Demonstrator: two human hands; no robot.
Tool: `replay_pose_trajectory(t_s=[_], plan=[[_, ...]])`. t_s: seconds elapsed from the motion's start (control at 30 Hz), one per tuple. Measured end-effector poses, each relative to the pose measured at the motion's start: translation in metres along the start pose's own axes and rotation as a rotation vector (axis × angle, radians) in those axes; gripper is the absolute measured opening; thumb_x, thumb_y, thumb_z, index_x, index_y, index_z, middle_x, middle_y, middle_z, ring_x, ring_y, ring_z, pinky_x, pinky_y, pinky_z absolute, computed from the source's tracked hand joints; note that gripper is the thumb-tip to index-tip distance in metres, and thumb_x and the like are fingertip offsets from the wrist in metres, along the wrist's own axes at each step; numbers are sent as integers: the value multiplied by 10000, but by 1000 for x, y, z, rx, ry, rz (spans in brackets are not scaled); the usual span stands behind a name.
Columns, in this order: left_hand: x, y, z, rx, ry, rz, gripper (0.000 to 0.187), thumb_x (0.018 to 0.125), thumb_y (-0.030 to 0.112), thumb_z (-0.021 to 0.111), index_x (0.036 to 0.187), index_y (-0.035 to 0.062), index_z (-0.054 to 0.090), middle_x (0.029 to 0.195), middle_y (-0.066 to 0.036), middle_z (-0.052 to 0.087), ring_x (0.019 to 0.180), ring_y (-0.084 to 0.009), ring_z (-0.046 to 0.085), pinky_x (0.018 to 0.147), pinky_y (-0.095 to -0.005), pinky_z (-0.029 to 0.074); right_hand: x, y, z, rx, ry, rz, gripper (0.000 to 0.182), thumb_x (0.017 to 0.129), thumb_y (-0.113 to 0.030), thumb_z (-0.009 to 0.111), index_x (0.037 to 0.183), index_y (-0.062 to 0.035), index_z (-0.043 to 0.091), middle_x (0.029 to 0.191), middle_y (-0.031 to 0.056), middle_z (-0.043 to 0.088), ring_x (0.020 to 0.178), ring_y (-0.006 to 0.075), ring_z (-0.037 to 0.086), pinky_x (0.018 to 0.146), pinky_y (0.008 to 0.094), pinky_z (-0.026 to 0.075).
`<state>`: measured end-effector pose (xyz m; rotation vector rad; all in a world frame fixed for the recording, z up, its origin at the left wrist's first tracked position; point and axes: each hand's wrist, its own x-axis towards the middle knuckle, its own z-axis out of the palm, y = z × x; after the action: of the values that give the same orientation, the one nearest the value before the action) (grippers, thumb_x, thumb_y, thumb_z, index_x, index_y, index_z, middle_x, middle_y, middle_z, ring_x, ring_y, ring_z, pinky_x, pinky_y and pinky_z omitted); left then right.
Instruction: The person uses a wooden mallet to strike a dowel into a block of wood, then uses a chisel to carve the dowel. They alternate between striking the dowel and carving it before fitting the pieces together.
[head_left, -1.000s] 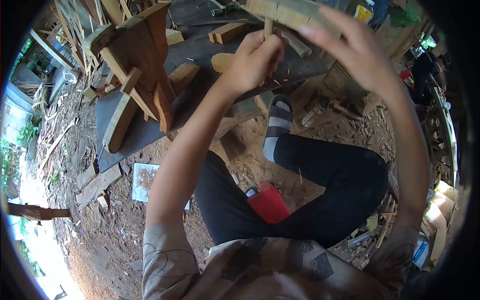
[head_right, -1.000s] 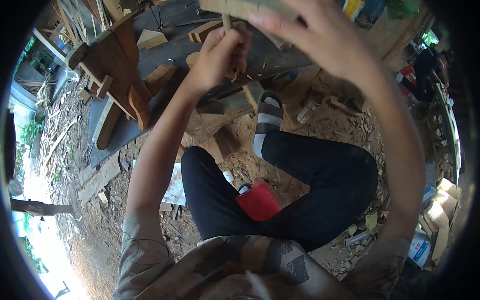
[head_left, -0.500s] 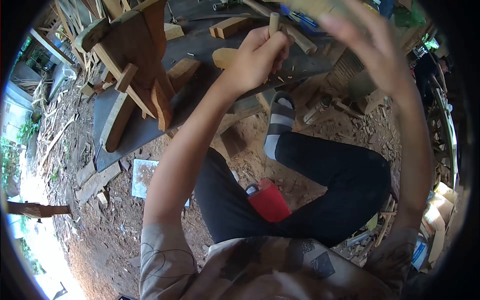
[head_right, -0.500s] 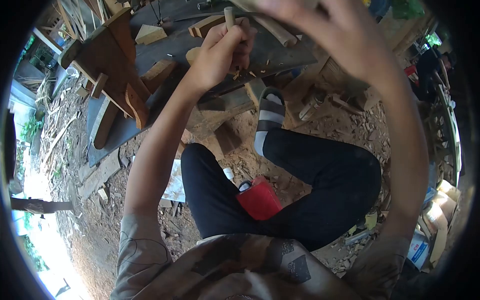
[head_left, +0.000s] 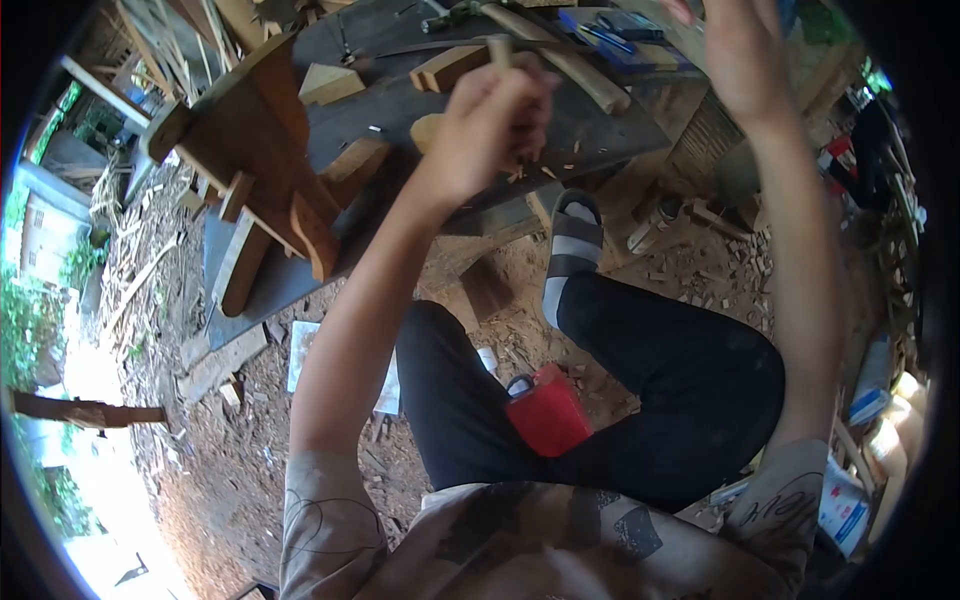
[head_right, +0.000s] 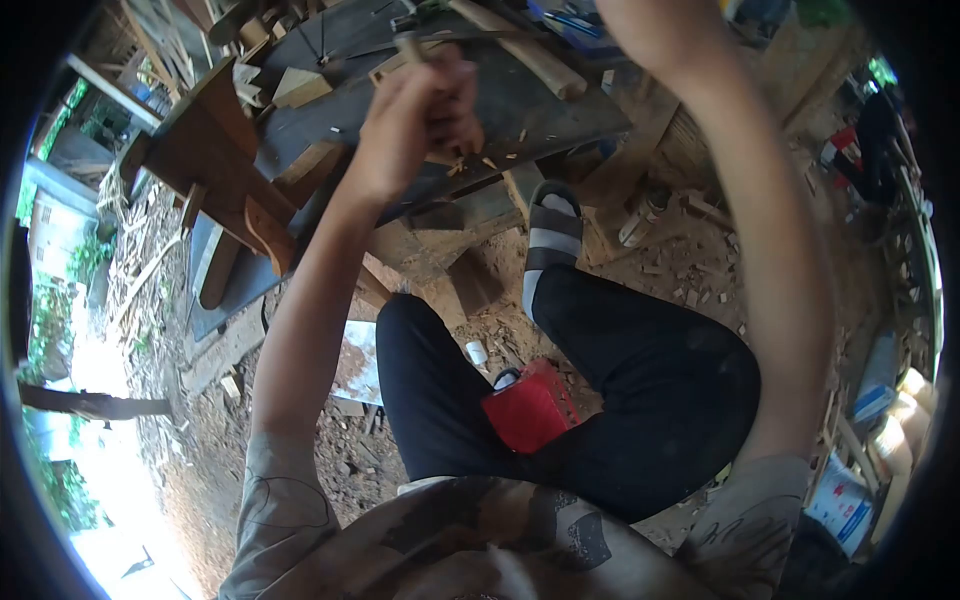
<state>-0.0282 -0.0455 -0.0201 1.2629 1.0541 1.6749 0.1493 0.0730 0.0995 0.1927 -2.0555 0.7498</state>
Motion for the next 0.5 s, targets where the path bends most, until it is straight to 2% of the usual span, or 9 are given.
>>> replay_pose_trajectory(t_s=[0.03,0.07,0.1,0.17,0.23,0.3,0.33,0.43,0.5], plan=[[-1,6,5,-25,26,16,206,1011,246,533,914,67,563,724,26,459,590,-81,435,558,-251,394,-3,2,3,106,82,43,524,1083,-565,455,1014,-61,582,746,-10,452,587,73,402,541,274,352],[-2,13,13,31,74,52,282,1029,260,457,793,125,381,709,34,312,587,-99,308,561,-296,319,-11,4,7,179,139,101,517,1093,-559,439,1029,-66,581,754,-13,449,588,67,392,544,270,348],[-4,19,18,66,139,45,272,1028,266,448,807,127,372,705,26,309,580,-105,297,567,-301,318,-19,7,9,220,170,145,510,1102,-553,423,1043,-71,579,761,-16,446,590,60,381,547,265,344],[-2,22,8,-28,13,96,259,1025,234,536,812,103,468,702,17,398,592,-101,412,584,-283,393,-31,15,10,251,181,217,501,1111,-545,414,1070,-75,581,779,-17,457,595,57,384,555,257,348],[-2,23,15,15,50,114,277,1033,221,548,800,105,452,685,32,367,585,-87,366,575,-280,359,-37,22,7,236,156,247,495,1109,-542,429,1092,-73,587,801,-13,484,602,62,410,564,249,364],[0,19,10,35,13,119,276,1030,212,558,799,105,451,680,39,363,588,-78,346,572,-277,342,-37,19,9,266,235,504,494,1109,-541,429,1098,-72,584,817,-9,500,611,63,429,571,241,377],[-1,18,10,48,17,121,273,1029,208,560,801,105,453,680,43,363,590,-74,337,571,-275,335,-40,30,10,270,230,423,499,1106,-546,428,1102,-70,579,833,-5,515,620,65,451,578,234,393],[-1,19,15,80,31,126,264,1028,200,566,806,104,459,682,51,365,598,-65,320,569,-269,321,-36,15,10,253,198,468,516,1099,-563,426,1109,-69,576,838,-6,517,620,66,453,577,236,394],[-2,20,17,96,45,128,259,1028,198,567,811,103,463,689,53,370,603,-62,319,569,-267,317,-39,24,13,246,201,423,529,1094,-573,429,1110,-65,576,835,-6,518,622,66,456,575,233,395]])
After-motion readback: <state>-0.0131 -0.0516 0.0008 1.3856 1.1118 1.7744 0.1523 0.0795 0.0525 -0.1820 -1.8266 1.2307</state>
